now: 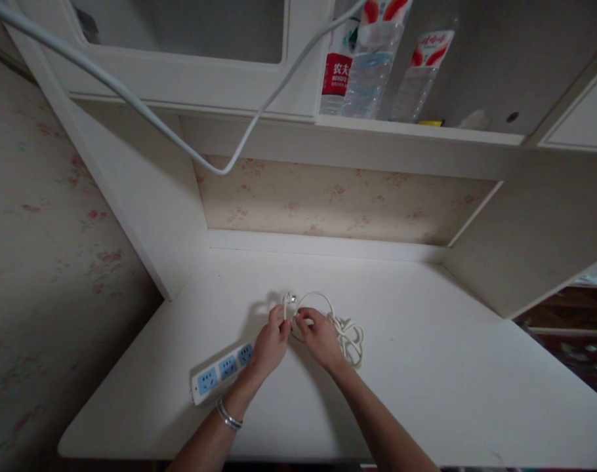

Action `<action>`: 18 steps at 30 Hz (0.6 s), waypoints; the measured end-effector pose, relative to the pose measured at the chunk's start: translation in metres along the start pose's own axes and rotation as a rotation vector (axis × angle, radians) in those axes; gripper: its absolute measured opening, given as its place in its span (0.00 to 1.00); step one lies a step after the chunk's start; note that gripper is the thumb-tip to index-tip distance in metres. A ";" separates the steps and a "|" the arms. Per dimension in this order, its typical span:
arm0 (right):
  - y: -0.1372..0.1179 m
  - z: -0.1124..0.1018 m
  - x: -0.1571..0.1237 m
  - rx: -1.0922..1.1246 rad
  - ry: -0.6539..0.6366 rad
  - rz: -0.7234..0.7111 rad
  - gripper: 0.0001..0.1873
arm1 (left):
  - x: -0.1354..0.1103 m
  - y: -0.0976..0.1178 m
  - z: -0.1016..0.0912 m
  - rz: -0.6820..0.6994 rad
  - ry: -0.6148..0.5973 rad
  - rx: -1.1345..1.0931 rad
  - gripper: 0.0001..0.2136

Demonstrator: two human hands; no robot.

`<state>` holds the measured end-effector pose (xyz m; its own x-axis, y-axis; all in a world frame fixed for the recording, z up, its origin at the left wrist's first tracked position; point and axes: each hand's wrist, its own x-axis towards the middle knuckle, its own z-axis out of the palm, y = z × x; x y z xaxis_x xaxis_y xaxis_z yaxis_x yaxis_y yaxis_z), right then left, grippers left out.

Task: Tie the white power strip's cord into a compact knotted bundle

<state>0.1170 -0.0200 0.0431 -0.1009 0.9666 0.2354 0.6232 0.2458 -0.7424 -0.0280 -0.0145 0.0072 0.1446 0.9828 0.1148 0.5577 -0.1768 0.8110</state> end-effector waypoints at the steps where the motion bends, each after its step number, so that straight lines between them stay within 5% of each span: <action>1: -0.001 -0.001 -0.002 -0.054 -0.029 -0.036 0.14 | 0.001 0.000 0.001 0.016 0.000 0.020 0.17; 9: -0.010 -0.014 -0.012 -0.526 -0.206 -0.278 0.24 | 0.000 0.001 0.004 0.029 -0.044 0.138 0.19; 14: -0.007 -0.026 -0.002 -0.572 -0.283 -0.323 0.24 | -0.004 0.006 -0.006 0.089 -0.097 0.107 0.15; 18: -0.002 -0.029 0.015 -0.519 -0.396 -0.514 0.23 | -0.009 0.013 -0.015 0.089 -0.140 0.120 0.10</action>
<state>0.1363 -0.0077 0.0663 -0.6756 0.7207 0.1558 0.6940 0.6929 -0.1959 -0.0337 -0.0246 0.0254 0.3053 0.9475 0.0954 0.6301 -0.2761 0.7257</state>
